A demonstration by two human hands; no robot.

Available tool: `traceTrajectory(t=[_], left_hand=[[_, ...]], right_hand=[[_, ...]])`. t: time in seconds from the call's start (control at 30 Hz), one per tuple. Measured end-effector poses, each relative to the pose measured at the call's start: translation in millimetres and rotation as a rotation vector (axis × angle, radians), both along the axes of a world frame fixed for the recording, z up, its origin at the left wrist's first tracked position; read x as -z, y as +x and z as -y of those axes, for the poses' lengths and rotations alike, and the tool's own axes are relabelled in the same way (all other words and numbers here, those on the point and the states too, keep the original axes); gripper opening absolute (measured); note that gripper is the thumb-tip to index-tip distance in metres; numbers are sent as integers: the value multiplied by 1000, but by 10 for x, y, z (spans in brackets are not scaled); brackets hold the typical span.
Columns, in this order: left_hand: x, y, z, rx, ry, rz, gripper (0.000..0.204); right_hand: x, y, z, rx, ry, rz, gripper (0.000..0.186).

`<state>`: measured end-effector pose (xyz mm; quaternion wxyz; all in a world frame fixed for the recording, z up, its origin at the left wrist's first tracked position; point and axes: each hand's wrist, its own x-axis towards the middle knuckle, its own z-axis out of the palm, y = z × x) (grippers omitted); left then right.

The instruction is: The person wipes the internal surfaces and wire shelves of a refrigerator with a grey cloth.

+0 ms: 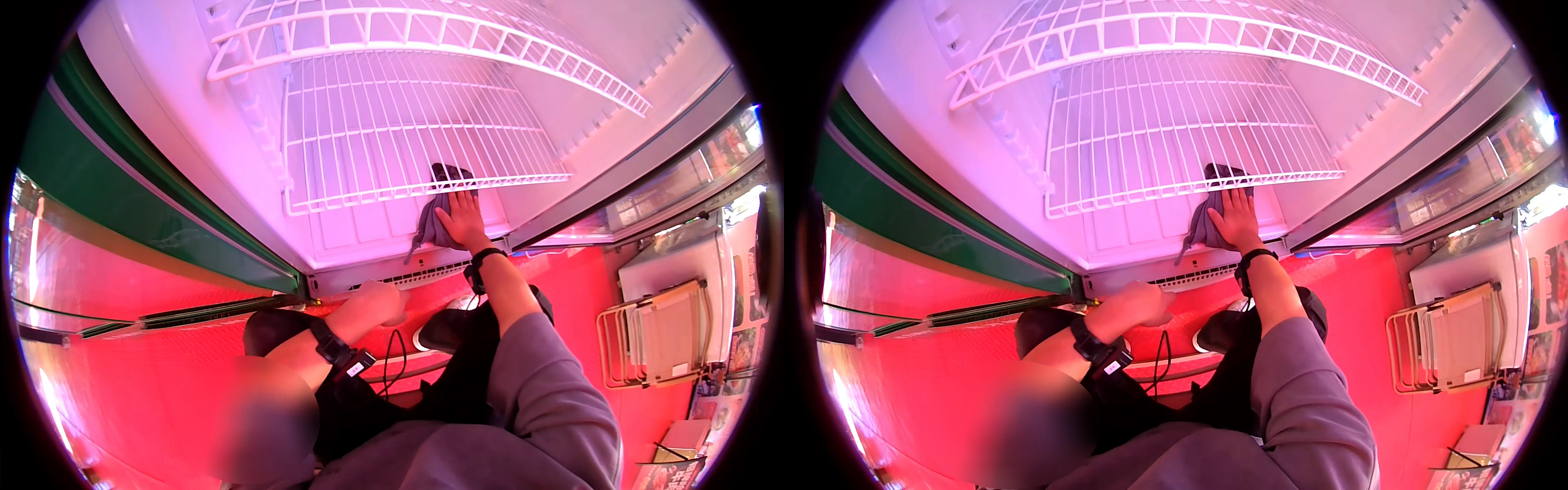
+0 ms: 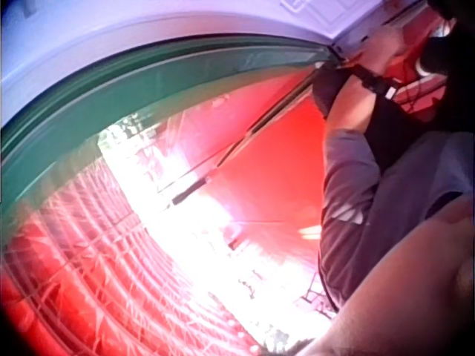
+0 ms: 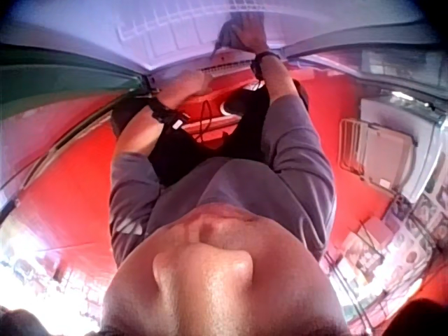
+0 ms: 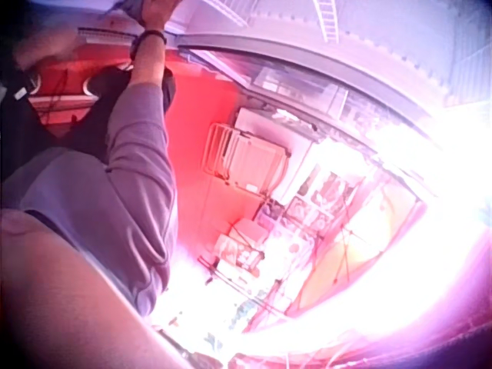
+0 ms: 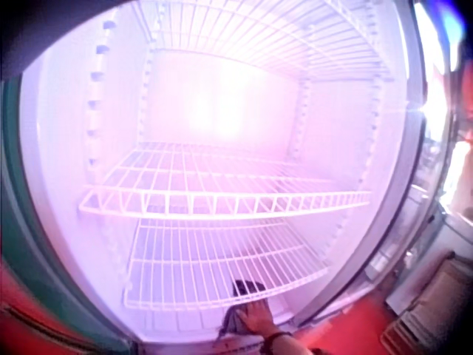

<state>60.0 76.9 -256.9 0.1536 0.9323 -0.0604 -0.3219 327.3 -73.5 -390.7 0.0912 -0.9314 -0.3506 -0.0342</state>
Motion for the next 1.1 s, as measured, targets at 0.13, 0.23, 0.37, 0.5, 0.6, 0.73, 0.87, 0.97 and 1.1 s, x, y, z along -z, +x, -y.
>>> traceTrajectory(t=[0.13,0.23,0.37,0.5,0.6,0.73,0.87,0.97,1.1], left_hand=[[-84,-47,28,71,-47,39,37],[-24,-124,75,76,-100,115,34],[-119,-208,132,101,-179,224,27],[-73,-248,166,96,-217,310,22],[14,-262,173,98,-250,367,17],[44,-282,229,87,-244,360,13],[-59,-225,318,139,-137,159,25],[-103,-172,331,173,-114,64,27],[-41,-170,299,162,-94,8,28]], right_hand=[[16,4,-22,11,-28,57,78],[56,17,-78,17,-35,55,77],[99,143,-61,10,-74,87,76],[84,188,-153,7,-99,100,77],[32,235,-224,8,-98,23,75],[-5,262,-273,21,-86,-15,73],[158,413,-288,8,-51,132,70],[278,530,-337,-14,41,290,69],[298,639,-423,-39,119,341,67]])
